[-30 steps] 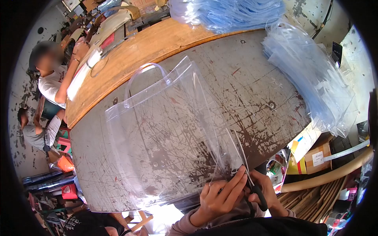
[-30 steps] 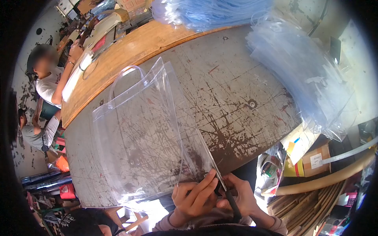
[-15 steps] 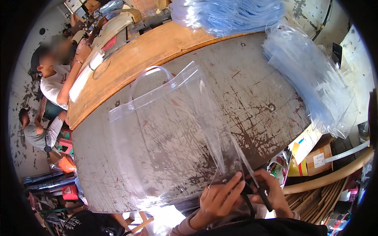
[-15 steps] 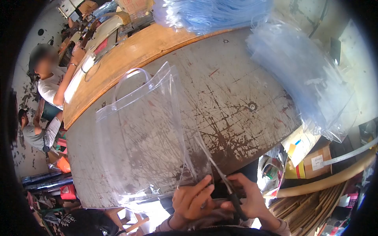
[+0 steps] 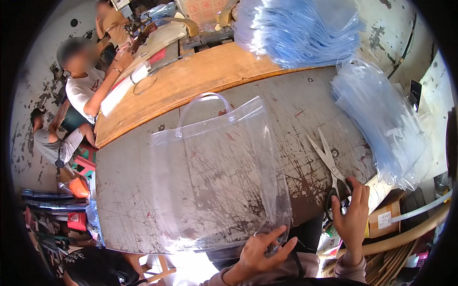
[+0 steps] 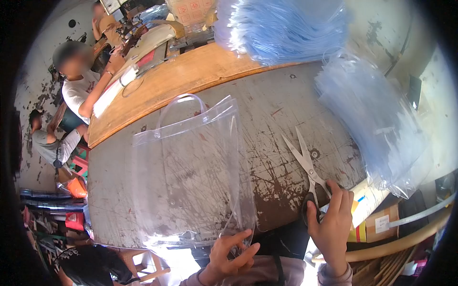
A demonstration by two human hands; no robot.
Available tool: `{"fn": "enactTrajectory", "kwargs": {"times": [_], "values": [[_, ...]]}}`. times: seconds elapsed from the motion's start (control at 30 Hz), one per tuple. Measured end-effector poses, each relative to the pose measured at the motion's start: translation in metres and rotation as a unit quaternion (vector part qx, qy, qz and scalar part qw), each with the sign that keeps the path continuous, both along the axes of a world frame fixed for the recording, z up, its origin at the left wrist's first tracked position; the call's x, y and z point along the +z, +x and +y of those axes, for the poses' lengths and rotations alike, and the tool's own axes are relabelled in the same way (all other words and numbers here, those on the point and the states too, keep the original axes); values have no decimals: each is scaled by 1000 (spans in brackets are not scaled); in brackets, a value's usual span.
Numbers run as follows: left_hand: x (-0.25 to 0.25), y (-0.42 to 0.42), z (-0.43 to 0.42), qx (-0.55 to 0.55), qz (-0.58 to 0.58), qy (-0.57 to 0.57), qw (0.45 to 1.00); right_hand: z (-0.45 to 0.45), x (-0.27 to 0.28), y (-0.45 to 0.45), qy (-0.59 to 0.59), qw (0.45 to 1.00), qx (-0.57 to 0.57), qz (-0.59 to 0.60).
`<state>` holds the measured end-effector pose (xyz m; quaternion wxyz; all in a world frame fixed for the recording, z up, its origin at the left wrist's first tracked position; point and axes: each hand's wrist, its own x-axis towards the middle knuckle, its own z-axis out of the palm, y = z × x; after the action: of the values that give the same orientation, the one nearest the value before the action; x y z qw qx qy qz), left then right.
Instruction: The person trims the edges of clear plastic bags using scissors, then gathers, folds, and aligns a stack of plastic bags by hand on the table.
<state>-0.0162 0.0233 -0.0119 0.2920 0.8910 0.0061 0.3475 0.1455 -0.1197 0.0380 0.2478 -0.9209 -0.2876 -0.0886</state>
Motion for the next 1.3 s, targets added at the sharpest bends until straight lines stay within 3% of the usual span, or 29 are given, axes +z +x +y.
{"fn": "enactTrajectory", "kwargs": {"times": [0.3, 0.43, 0.53, 0.63, 0.7, 0.73, 0.8, 1.0, 1.3], "values": [[-2, -3, -1, -3, -5, -29, 1000, 12, 4, -5, -80, 996, -26, -43], [-4, 2, -4, 10, -22, -18, 1000, 7, 7, -1, -78, 996, 16, -35], [-10, 3, -6, 45, -57, -9, 997, 12, 12, -5, -101, 988, 3, -118], [-8, 3, -5, 47, -57, -6, 997, 20, 19, -12, 46, 973, 223, -29], [-2, 2, -3, 30, -24, 11, 999, 29, 15, -12, 27, 923, 381, -43], [-2, 2, -2, 27, -23, 12, 999, 33, 13, -11, 28, 924, 378, -42], [-1, 3, -3, 31, -26, 7, 999, 38, 9, -10, 11, 893, 424, -150], [-1, 3, -3, 33, -31, -6, 999, 41, 8, -5, 24, 877, 429, -214], [5, -6, -5, 2, -6, 12, 1000, 34, 4, -19, 51, 911, 375, -164]]}}
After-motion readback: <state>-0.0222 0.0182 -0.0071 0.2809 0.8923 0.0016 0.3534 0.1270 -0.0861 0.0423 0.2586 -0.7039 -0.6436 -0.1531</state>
